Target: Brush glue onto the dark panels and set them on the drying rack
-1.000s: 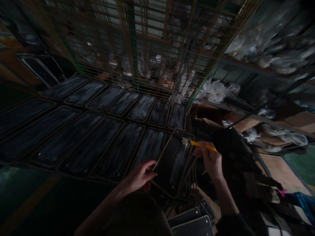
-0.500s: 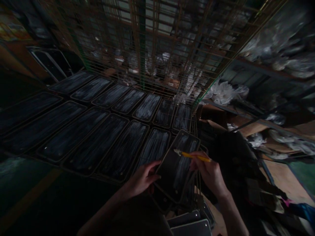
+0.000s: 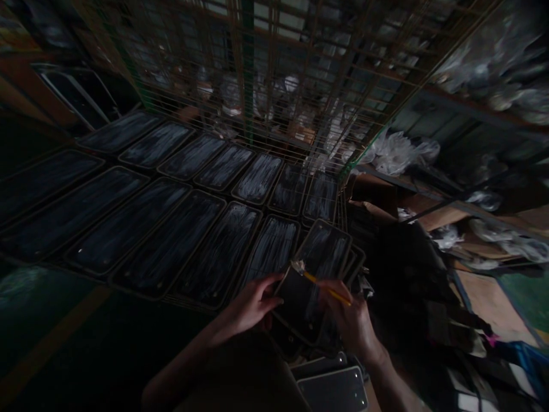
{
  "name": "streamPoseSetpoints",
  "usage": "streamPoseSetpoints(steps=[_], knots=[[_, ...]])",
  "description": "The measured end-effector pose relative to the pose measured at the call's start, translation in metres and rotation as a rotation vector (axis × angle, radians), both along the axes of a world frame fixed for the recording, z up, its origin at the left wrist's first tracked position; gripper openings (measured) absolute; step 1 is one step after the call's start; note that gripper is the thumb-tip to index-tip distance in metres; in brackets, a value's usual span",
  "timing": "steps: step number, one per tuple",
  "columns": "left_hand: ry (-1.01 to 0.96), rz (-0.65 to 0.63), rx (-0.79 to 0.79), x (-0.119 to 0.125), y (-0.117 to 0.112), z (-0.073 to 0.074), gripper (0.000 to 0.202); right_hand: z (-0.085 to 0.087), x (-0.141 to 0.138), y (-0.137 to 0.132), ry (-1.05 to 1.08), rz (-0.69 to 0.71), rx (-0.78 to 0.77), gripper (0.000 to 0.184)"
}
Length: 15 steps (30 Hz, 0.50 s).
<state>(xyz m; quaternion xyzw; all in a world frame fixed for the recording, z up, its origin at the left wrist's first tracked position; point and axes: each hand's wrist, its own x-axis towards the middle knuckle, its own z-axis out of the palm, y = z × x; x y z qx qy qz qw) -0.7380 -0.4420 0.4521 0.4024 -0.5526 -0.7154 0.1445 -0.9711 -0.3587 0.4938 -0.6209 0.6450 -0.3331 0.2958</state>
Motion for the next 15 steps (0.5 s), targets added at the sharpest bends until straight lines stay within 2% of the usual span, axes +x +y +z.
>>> streamPoseSetpoints(steps=[4, 8, 12, 15], knots=[[0.043, 0.02, 0.094, 0.0, 0.002, -0.005, 0.061, 0.003, 0.017, 0.04, -0.159, -0.036, 0.116, 0.021], [0.098, 0.009, 0.122, 0.004, 0.001, -0.007, 0.065, 0.0, 0.021, 0.064, -0.385, -0.121, 0.174, 0.024], [0.139, -0.035, 0.099, 0.007, 0.0, -0.003, 0.061, -0.01, 0.012, 0.064, -0.573, -0.223, 0.183, 0.025], [0.121, -0.074, 0.053, 0.006, 0.001, 0.001, 0.057, -0.018, -0.004, 0.044, -0.554, -0.325, 0.098, 0.026]])
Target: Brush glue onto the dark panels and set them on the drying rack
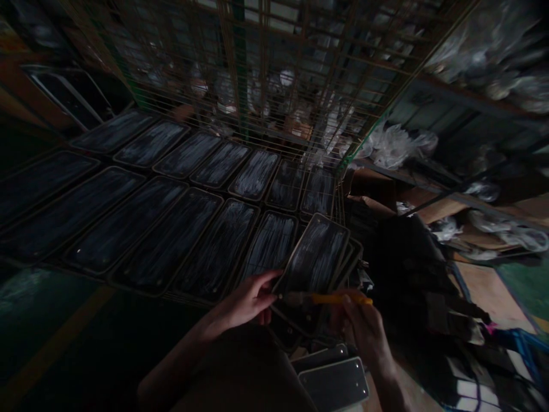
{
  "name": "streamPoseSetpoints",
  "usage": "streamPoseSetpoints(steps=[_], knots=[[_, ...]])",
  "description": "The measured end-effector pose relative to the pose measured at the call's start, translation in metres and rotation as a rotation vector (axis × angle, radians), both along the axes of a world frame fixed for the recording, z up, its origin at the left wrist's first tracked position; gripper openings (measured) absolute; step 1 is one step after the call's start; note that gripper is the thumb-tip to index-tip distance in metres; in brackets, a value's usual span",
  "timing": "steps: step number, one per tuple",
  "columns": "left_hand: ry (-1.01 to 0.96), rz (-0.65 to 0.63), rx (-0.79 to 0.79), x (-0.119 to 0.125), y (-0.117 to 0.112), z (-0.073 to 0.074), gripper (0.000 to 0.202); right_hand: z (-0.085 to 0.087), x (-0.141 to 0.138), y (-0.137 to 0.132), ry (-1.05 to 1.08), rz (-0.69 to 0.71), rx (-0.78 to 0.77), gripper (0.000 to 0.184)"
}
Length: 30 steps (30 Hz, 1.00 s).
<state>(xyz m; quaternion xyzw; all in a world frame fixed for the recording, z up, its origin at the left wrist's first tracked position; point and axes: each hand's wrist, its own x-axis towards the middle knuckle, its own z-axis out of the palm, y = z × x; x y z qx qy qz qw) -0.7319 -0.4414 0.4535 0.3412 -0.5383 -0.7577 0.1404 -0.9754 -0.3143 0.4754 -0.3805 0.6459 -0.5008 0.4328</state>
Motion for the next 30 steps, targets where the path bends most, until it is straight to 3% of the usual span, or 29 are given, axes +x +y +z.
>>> streamPoseSetpoints(steps=[9, 14, 20, 25, 28, 30], knots=[[-0.046, 0.014, -0.027, -0.003, 0.002, 0.0, 0.058, 0.003, -0.053, -0.083, 0.48, -0.27, -0.245, 0.029], [-0.05, 0.019, -0.03, -0.001, 0.002, 0.006, 0.057, 0.0, -0.058, -0.102, 0.62, -0.252, -0.321, 0.03], [-0.031, 0.035, -0.027, -0.001, 0.003, 0.003, 0.059, -0.008, -0.054, -0.087, 0.784, -0.018, -0.232, 0.027], [-0.001, 0.045, -0.019, 0.0, 0.005, -0.004, 0.057, 0.02, -0.036, -0.046, 0.533, 0.167, -0.127, 0.024], [-0.006, 0.043, -0.018, 0.0, 0.005, -0.002, 0.058, 0.036, -0.036, -0.05, 0.445, 0.038, -0.148, 0.024], [-0.016, 0.034, -0.016, 0.0, 0.004, 0.002, 0.058, 0.037, -0.043, -0.066, 0.484, -0.091, -0.209, 0.027]])
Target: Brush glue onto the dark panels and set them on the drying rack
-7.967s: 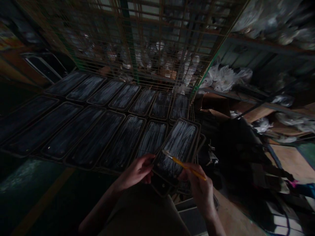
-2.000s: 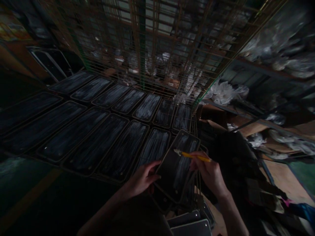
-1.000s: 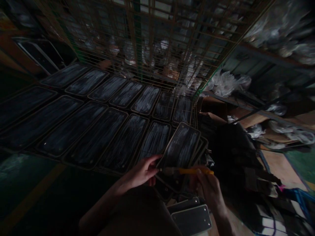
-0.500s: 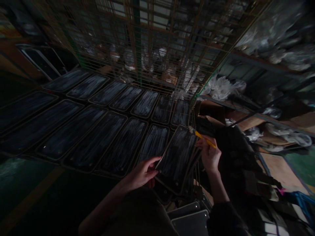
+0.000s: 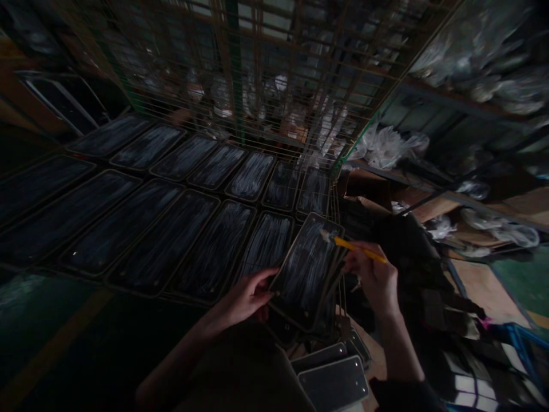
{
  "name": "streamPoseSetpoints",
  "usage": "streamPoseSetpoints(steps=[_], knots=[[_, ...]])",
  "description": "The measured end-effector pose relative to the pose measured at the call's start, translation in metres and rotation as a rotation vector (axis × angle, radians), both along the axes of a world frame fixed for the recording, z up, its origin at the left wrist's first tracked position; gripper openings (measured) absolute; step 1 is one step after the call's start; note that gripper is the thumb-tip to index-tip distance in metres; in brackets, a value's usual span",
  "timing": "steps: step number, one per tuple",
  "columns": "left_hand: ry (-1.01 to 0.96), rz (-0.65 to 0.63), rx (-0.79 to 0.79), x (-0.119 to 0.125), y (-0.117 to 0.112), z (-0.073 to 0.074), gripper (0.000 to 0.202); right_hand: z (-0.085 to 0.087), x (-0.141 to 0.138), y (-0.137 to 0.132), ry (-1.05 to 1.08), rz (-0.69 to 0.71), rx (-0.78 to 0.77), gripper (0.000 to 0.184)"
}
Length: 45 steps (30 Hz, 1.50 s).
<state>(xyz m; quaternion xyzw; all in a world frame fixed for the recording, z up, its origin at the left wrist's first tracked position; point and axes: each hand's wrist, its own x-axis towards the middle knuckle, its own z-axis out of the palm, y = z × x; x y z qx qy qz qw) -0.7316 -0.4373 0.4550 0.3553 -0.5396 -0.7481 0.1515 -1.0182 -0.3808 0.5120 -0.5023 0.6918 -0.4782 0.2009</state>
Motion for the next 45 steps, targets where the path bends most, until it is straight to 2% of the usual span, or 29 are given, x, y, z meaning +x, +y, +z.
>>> streamPoseSetpoints(steps=[2, 4, 7, 10, 13, 16, 21, 26, 29, 32, 35, 38, 41, 45], knots=[[-0.014, -0.008, -0.004, 0.0, -0.001, 0.003, 0.057, -0.007, -0.01, -0.02, 0.085, -0.049, -0.057, 0.029], [-0.022, -0.013, -0.012, 0.0, -0.001, 0.005, 0.056, -0.019, -0.018, -0.035, 0.182, -0.041, -0.056, 0.031], [-0.013, -0.008, -0.011, 0.0, 0.0, 0.004, 0.056, -0.032, -0.015, -0.032, 0.301, 0.039, 0.003, 0.031], [0.01, 0.012, 0.006, 0.0, 0.002, -0.001, 0.056, -0.033, 0.009, 0.001, 0.316, 0.138, 0.067, 0.027], [0.019, 0.036, 0.019, -0.001, 0.003, -0.006, 0.057, -0.028, 0.04, 0.047, 0.235, 0.221, 0.155, 0.025], [0.006, 0.052, 0.033, -0.002, 0.003, -0.006, 0.057, -0.026, 0.065, 0.085, 0.138, 0.248, 0.205, 0.022], [-0.012, 0.018, 0.042, -0.001, 0.001, 0.0, 0.058, -0.03, 0.088, 0.119, -0.079, 0.195, 0.179, 0.019], [0.005, 0.015, 0.045, 0.002, 0.002, 0.0, 0.057, -0.025, 0.085, 0.137, -0.229, 0.038, 0.223, 0.022], [0.029, 0.025, 0.044, 0.002, 0.003, -0.003, 0.058, -0.017, 0.075, 0.141, -0.235, -0.048, 0.259, 0.025], [0.051, 0.025, 0.039, 0.001, 0.004, -0.003, 0.058, -0.011, 0.072, 0.136, -0.241, -0.128, 0.185, 0.021], [0.032, 0.026, 0.018, 0.001, 0.005, -0.002, 0.058, -0.015, 0.082, 0.123, -0.297, -0.068, 0.11, 0.02], [-0.012, 0.062, -0.031, 0.002, 0.006, -0.002, 0.055, -0.024, 0.093, 0.114, -0.36, 0.03, 0.121, 0.021], [-0.018, 0.09, -0.012, 0.001, 0.009, -0.004, 0.057, -0.028, 0.092, 0.117, -0.341, -0.02, 0.168, 0.023], [0.006, 0.108, 0.026, -0.002, 0.012, -0.003, 0.063, -0.021, 0.074, 0.13, -0.229, -0.12, 0.223, 0.027]])
